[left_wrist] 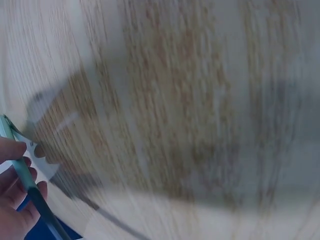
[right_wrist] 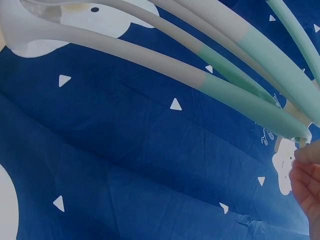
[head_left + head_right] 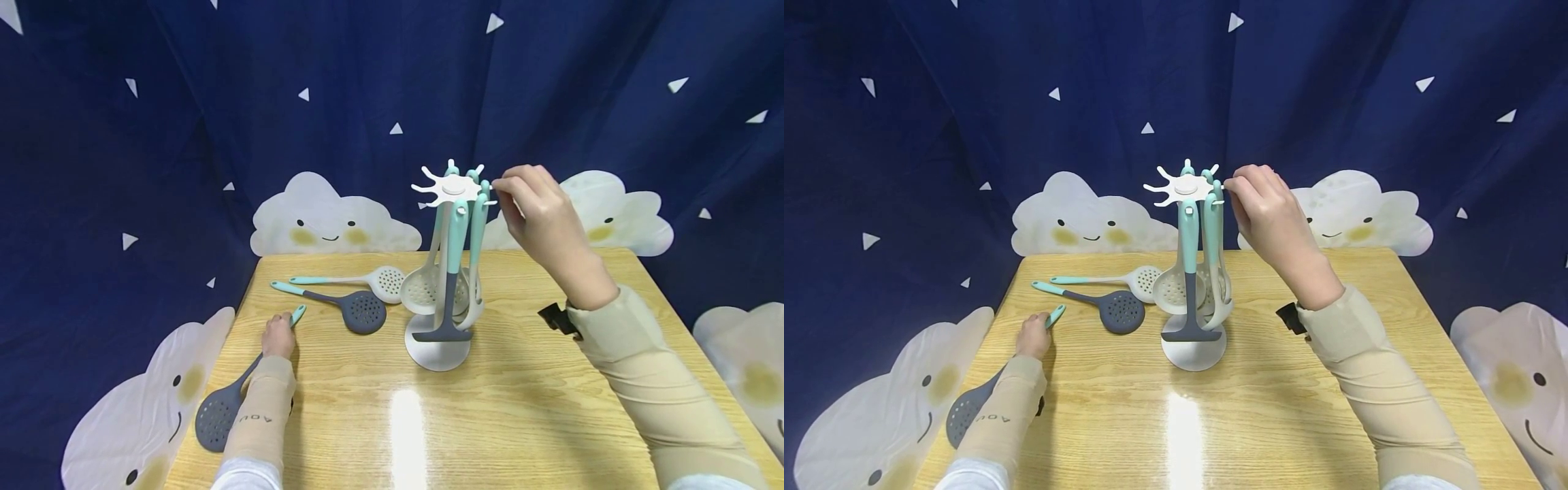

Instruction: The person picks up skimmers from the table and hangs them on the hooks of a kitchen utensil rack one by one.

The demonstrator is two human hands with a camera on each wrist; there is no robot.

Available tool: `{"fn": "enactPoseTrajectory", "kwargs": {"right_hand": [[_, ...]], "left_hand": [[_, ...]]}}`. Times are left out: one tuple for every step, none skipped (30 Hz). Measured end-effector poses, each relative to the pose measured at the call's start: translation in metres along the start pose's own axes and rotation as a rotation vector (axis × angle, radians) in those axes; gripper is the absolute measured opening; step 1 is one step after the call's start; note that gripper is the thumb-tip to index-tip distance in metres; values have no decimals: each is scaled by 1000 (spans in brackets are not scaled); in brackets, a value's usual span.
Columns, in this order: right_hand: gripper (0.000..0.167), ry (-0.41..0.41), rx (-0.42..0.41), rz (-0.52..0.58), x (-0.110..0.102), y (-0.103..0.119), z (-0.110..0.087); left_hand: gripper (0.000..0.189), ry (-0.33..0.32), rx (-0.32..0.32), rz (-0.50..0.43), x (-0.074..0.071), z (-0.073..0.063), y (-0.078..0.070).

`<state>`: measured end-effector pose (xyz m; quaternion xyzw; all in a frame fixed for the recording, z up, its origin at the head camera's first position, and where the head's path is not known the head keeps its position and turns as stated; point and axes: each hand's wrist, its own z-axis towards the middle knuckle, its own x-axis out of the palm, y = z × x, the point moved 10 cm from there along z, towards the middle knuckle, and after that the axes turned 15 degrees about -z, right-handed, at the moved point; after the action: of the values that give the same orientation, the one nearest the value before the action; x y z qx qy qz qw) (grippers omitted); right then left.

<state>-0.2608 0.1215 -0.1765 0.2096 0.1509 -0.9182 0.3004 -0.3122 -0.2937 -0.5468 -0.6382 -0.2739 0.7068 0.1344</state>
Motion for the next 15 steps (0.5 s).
{"fn": "enactPoseTrajectory", "kwargs": {"right_hand": [[15,2,0,0,0,0,0],[15,4,0,-2,0,0,0],[15,6,0,-2,0,0,0],[15,7,-1,-3,0,0,0],[15,9,0,-3,0,0,0],[15,10,0,-4,0,0,0],[15,10,0,-4,0,0,0],[15,11,1,-4,0,0,0],[15,11,2,-4,0,0,0],[15,12,3,-4,0,0,0],[15,12,4,-3,1,0,0],[14,10,5,-3,1,0,0],[14,10,6,-3,1,0,0],[14,9,6,-3,1,0,0],[14,7,6,-3,1,0,0]], "left_hand": [[39,-2,2,-3,0,0,-1],[39,0,-1,-5,0,-1,-1],[40,2,-5,-7,1,-1,-2],[39,4,-9,-6,1,-1,-2],[39,2,-8,-7,1,-1,-2],[39,-1,-10,-8,0,-1,-3],[39,-5,-10,-7,0,-2,-3],[39,-7,-12,-8,0,-2,-3],[39,-11,-12,-9,0,-1,-3],[38,-13,-12,-9,0,-1,-4],[38,-14,-13,-9,-1,-1,-4],[38,-16,-16,-9,-1,-1,-5],[38,-17,-15,-10,-1,0,-6],[38,-17,-17,-13,-2,0,-8],[39,-16,-16,-17,-3,1,-10]]}}
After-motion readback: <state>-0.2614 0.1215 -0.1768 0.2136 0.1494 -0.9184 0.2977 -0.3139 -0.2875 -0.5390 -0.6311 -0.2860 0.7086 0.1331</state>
